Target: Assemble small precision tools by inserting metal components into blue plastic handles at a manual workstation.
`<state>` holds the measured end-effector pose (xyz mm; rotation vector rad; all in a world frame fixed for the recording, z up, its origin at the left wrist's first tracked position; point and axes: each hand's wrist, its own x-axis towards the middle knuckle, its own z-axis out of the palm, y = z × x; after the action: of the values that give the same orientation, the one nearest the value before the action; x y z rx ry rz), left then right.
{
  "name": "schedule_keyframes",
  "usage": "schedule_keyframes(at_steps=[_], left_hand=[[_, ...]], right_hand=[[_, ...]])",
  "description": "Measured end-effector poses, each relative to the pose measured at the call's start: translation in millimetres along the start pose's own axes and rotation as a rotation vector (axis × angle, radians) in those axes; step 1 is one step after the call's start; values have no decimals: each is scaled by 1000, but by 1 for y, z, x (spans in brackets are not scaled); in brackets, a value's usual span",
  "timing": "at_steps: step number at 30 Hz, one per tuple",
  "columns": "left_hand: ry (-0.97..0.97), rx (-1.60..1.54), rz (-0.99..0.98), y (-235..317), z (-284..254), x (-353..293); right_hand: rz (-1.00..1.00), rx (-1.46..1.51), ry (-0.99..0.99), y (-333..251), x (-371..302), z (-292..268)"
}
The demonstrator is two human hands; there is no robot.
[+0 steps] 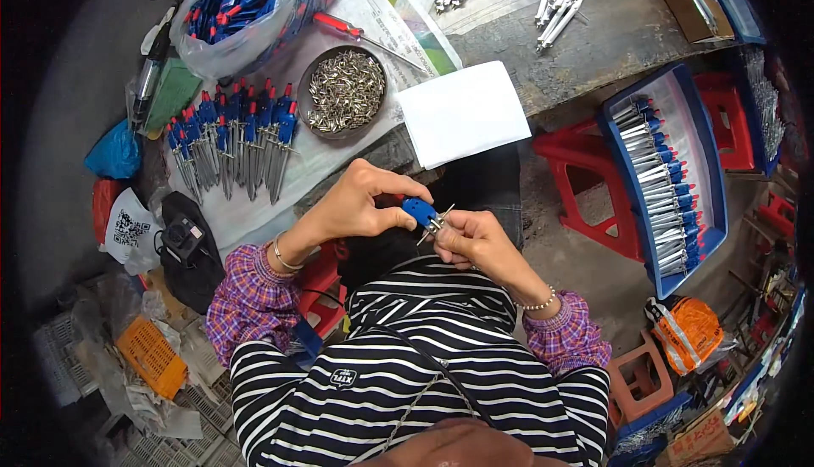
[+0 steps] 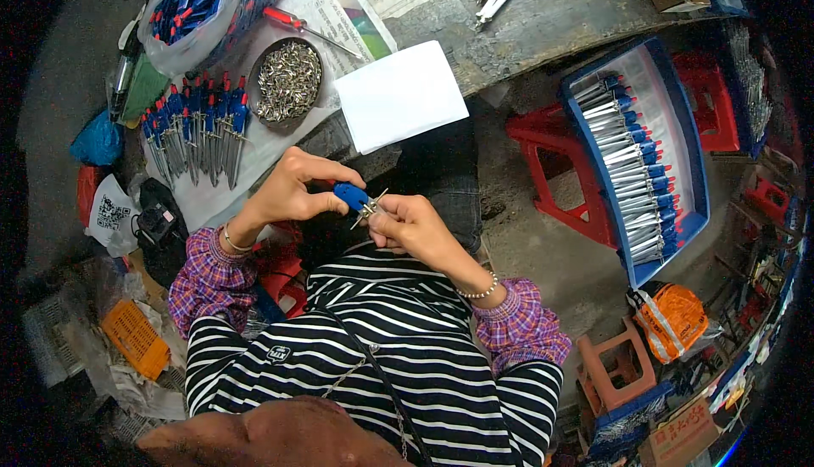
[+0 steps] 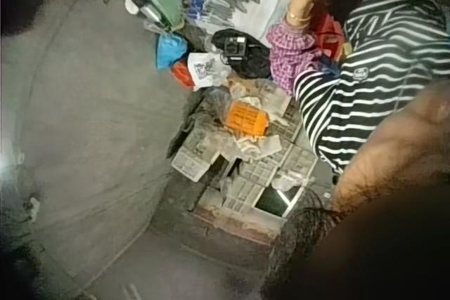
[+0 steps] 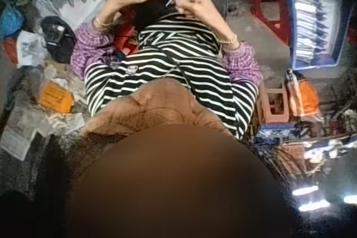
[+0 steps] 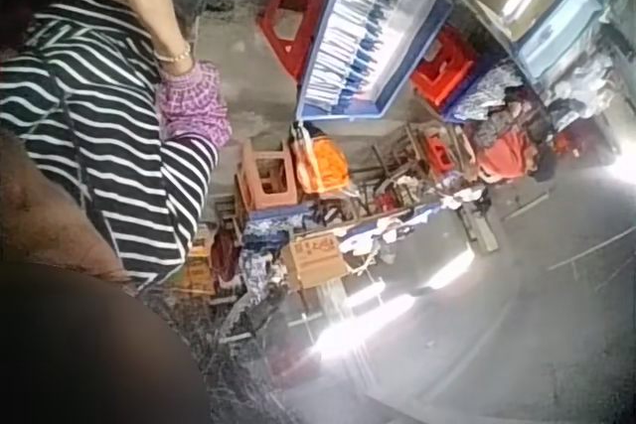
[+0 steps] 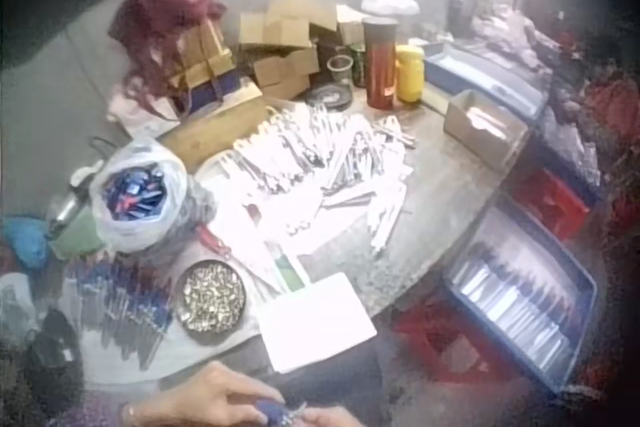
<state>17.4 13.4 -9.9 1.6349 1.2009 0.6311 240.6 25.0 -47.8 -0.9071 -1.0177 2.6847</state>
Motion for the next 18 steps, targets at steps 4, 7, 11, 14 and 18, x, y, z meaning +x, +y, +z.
schedule_keyframes(at_steps=[4,7,11,14,18], left_hand=[[0,-21,-8,2,0,0],[-42,-37,-28,3,-1,1],[-9,-51,-10,1,2,0],[63,-27,-42,4,3,-2],[57,17,-29,1,1,-3]], right_hand=[[-52,-140,23,-2,0,0],[-37,-201,26,-3,0,0],[-48,-159,8,-1,0,-1],[-51,-78,41,-8,-1,1],[-19,-107,-5,-11,1,-4]])
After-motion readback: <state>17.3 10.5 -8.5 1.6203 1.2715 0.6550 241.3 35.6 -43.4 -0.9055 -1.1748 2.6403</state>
